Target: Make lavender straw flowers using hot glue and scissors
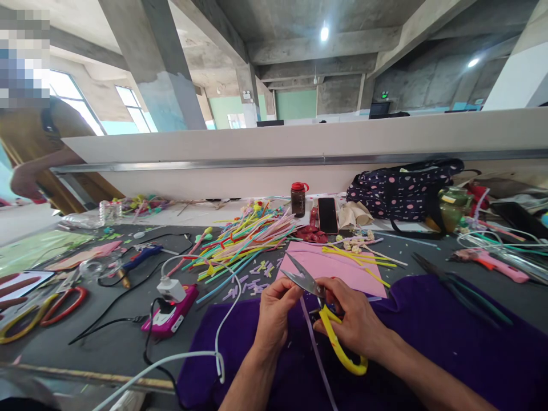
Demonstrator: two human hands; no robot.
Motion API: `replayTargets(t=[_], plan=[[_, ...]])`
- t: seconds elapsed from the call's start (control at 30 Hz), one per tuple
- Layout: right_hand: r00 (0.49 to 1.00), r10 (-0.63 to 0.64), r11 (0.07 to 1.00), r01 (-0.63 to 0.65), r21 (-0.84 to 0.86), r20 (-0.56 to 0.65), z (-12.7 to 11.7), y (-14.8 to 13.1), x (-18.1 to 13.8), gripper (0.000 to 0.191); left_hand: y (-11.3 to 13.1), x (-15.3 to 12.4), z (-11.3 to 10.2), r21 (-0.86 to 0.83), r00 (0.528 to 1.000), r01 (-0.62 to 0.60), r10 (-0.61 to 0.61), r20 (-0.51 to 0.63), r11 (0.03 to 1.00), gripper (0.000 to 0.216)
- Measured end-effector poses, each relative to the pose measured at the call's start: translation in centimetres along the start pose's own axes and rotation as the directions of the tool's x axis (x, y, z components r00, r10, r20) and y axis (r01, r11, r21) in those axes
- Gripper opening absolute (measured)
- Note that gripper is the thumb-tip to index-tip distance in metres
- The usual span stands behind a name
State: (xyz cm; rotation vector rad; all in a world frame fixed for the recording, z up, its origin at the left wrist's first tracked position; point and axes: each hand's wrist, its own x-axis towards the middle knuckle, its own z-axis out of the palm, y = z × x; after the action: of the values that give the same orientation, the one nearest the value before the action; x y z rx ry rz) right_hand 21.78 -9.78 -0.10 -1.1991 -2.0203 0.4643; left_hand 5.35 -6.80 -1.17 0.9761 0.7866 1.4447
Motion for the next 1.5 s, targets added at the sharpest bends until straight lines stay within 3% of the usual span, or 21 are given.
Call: replayTargets(t=[1.5], plan=[[1.0, -0.027, 1.0, 0.027, -0.002, 0.0, -0.25, 0.56, -0.07, 0.058, 0.5, 0.19, -0.24, 0.023, 0.999, 0.013, -0.012, -0.042, 1.0, 0.014]])
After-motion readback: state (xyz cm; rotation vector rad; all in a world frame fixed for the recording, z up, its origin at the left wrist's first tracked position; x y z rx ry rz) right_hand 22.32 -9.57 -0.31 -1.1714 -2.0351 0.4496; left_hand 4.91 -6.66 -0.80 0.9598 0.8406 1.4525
